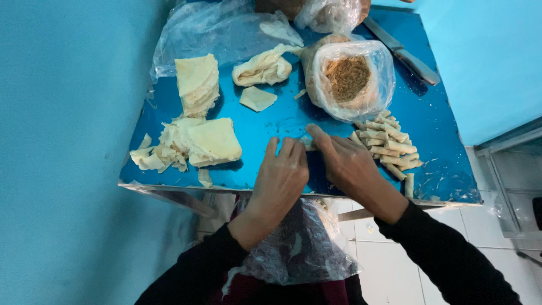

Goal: The person sits at a small blue metal table and repeatedly takes thin dough wrapper pieces, folds them over filling from a plastic container, and rolls them into cylinders, adding each finished roll to a pile on the table. They occasionally reposition the wrapper stack and gather loose pieces.

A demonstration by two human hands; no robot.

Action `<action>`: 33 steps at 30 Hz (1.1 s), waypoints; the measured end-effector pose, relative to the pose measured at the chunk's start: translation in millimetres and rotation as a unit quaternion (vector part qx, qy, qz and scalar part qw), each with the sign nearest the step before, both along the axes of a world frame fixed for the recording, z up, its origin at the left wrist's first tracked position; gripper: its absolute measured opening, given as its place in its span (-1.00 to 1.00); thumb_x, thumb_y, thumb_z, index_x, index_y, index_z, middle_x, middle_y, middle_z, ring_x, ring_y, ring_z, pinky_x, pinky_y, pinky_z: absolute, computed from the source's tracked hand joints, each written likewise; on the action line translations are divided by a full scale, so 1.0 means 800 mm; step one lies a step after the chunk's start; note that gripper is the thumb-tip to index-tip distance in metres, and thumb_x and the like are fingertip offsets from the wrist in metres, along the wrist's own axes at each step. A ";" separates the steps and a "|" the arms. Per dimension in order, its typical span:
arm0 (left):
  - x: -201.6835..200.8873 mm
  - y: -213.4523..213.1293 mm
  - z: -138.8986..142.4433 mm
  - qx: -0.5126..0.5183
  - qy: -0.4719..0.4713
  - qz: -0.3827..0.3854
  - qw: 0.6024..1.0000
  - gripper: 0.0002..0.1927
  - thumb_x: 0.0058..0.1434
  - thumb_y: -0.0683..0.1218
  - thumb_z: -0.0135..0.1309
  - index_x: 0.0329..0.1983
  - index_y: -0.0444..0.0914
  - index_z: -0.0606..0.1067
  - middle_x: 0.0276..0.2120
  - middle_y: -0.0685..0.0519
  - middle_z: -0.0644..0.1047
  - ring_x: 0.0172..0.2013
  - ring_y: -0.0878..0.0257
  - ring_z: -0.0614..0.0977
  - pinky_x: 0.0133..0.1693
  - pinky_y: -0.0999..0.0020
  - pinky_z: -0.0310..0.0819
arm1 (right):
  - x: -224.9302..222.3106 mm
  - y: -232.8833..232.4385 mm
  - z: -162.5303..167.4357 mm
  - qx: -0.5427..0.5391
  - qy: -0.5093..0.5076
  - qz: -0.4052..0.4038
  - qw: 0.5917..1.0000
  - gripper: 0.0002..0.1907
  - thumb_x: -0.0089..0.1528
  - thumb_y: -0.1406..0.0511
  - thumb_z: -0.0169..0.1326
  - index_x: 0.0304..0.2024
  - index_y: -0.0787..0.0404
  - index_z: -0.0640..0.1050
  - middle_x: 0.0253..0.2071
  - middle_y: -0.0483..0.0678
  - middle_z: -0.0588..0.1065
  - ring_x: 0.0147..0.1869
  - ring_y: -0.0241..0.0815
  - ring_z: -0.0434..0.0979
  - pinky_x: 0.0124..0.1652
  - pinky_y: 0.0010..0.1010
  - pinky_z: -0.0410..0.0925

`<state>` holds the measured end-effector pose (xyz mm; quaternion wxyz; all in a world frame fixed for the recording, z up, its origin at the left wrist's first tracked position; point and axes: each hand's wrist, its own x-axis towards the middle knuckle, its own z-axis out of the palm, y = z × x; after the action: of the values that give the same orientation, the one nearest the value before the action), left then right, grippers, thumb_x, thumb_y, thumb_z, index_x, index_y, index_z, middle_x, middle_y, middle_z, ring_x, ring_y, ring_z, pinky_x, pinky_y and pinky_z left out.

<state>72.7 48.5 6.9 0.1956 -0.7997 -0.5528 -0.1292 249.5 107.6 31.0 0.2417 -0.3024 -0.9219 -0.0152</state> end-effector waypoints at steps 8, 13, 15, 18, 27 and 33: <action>-0.002 0.045 0.028 -0.004 -0.076 0.070 0.995 -0.33 0.25 0.22 -0.01 0.27 -0.34 0.41 0.34 -0.11 0.37 0.44 -0.02 0.16 0.37 -0.37 -0.24 | -0.015 0.019 0.008 -0.001 -0.107 -0.006 0.994 -0.21 0.00 0.51 0.04 0.31 0.42 0.20 0.32 0.30 0.37 0.51 0.23 0.20 0.39 0.10 -0.10; -0.052 0.003 0.020 0.080 -0.133 0.122 0.980 -0.31 0.32 0.13 0.07 0.38 -0.40 0.39 0.37 -0.16 0.38 0.46 -0.04 0.19 0.34 -0.49 -0.30 | -0.020 0.022 0.022 -0.019 -0.031 -0.034 0.999 -0.12 0.07 0.51 0.05 0.47 0.31 0.15 0.19 0.13 0.50 0.34 0.09 0.36 0.22 0.06 0.09; -0.068 -0.016 0.016 0.086 -0.127 0.152 0.976 -0.39 0.38 0.07 0.08 0.39 -0.35 0.40 0.38 -0.13 0.40 0.47 -0.02 0.22 0.35 -0.51 -0.27 | -0.036 0.016 0.012 -0.005 -0.009 -0.047 0.999 -0.21 0.19 0.46 0.11 0.46 0.25 0.18 0.02 -0.02 0.59 0.18 -0.01 0.47 0.12 -0.01 0.18; -0.095 -0.030 0.020 0.082 -0.145 0.157 0.973 -0.49 0.43 0.02 0.08 0.37 -0.29 0.41 0.37 -0.09 0.42 0.45 0.01 0.29 0.36 -0.52 -0.20 | -0.032 0.016 0.007 -0.001 0.047 -0.049 0.998 -0.28 0.27 0.42 0.18 0.45 0.20 0.23 -0.11 -0.07 0.60 0.05 -0.06 0.52 0.10 -0.14 0.22; -0.136 -0.041 0.009 -0.004 -0.258 0.088 0.962 -0.35 0.16 0.02 0.22 0.30 -0.30 0.43 0.28 -0.11 0.45 0.34 -0.04 0.37 0.35 -0.36 -0.12 | 0.106 0.002 0.043 0.086 -0.005 -0.205 0.975 -0.34 0.27 0.52 0.12 0.41 0.28 0.27 -0.05 0.00 0.59 0.07 0.00 0.54 0.13 -0.13 0.22; -0.144 -0.030 0.008 0.018 -0.200 0.085 0.976 -0.48 0.21 -0.01 0.19 0.23 -0.26 0.47 0.23 -0.07 0.51 0.30 0.05 0.47 0.38 -0.39 -0.11 | 0.076 -0.017 0.077 0.136 -0.034 -0.210 0.968 -0.41 0.16 0.56 0.04 0.26 0.29 0.33 0.03 0.10 0.62 0.03 0.08 0.56 0.05 -0.10 0.28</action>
<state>-42.5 24.3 13.4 0.1061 -0.7040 -0.6444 -0.2792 310.1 93.9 92.4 0.2410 -0.4529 -0.8345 -0.2011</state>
